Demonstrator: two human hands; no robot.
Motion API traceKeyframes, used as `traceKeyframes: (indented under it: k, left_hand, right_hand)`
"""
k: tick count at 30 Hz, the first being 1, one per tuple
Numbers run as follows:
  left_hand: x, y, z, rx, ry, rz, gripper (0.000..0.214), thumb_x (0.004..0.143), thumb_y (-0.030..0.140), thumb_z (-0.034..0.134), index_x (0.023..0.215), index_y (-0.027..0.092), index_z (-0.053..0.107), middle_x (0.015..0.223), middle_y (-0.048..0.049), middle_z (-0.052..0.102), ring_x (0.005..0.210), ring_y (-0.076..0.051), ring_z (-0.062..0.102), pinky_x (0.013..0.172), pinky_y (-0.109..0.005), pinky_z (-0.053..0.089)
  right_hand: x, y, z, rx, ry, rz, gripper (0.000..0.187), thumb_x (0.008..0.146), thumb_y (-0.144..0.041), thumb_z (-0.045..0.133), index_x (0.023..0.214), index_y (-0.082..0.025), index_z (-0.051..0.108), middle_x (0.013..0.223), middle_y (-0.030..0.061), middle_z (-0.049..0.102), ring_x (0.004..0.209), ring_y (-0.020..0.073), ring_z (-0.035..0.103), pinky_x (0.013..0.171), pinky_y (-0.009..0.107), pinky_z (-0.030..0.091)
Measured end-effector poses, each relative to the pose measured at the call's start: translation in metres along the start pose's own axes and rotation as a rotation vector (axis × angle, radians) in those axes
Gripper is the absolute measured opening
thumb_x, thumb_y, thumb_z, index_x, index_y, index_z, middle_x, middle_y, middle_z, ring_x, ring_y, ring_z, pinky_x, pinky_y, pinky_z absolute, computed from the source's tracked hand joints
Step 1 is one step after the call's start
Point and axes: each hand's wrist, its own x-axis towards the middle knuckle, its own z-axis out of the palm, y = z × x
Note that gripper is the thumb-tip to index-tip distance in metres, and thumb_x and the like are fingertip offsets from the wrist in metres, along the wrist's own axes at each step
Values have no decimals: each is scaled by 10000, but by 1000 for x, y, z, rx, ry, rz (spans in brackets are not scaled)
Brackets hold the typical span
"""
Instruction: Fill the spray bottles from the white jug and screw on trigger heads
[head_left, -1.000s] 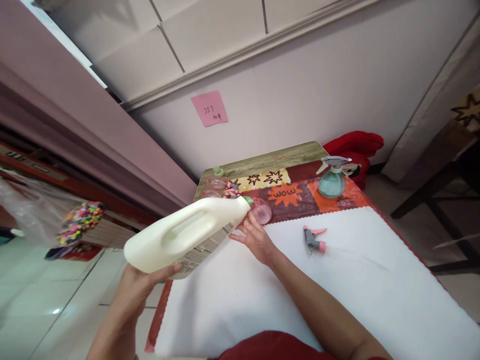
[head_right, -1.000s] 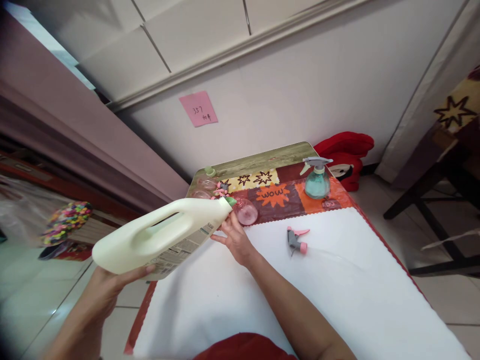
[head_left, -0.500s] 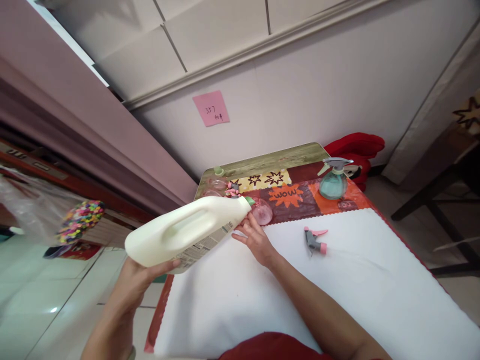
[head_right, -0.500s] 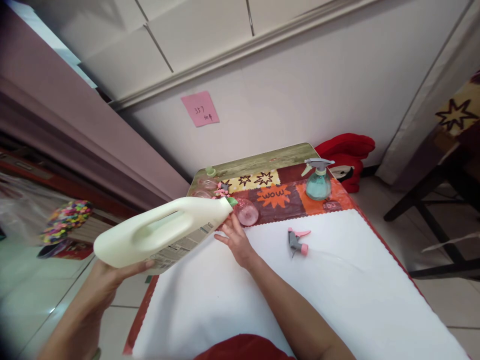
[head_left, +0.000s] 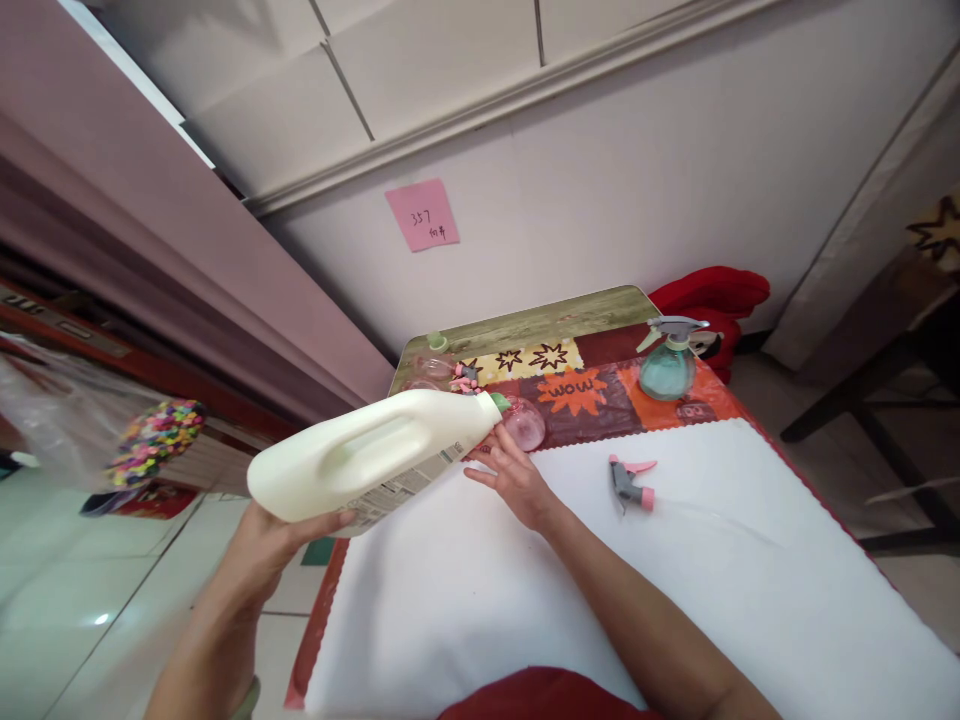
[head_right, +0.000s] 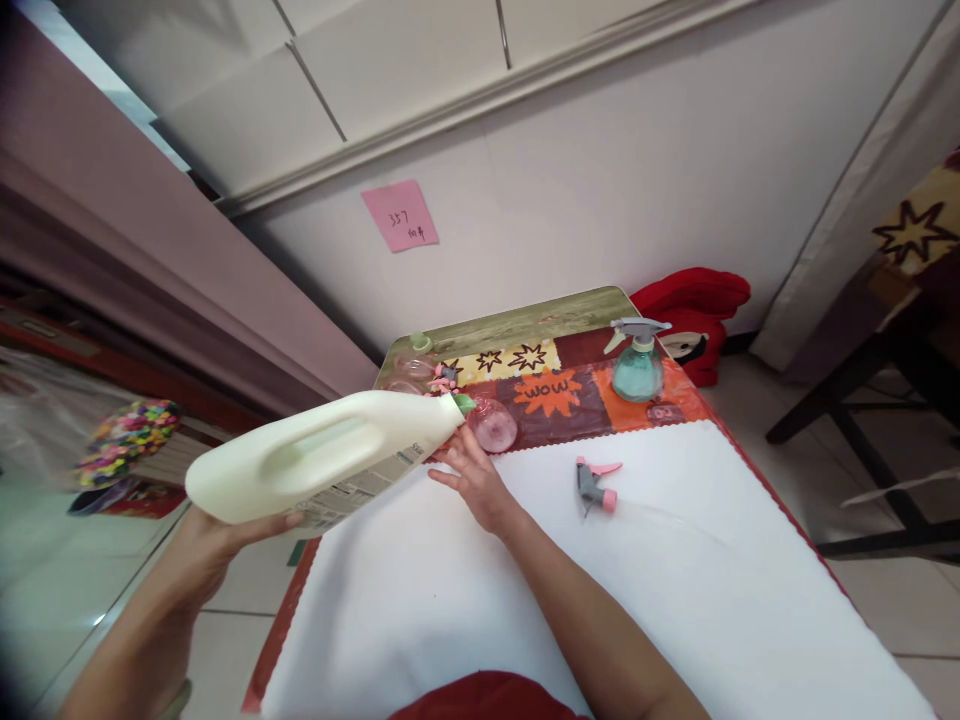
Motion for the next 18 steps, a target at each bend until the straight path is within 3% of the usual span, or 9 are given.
traceKeyframes:
  k: [8, 18]
  left_hand:
    - [0, 2, 0, 26, -20, 9, 828, 454, 307, 971, 1224, 168, 699, 1284, -142, 724, 1203, -372, 650, 968, -442, 577]
    - [-3, 5, 1, 14, -21, 5, 833, 445, 315, 973, 1221, 172, 704, 1232, -131, 751, 1194, -370, 660, 957, -424, 585]
  right_hand:
    - [1, -1, -2, 16, -15, 8, 603, 905, -407, 705, 1465, -443, 484, 1433, 13, 552, 1215, 220, 603, 1071, 498, 455]
    - [0, 0, -2, 11, -28, 10, 605, 908, -428, 697, 1470, -439, 472, 1412, 13, 572, 1215, 221, 607, 1075, 493, 454]
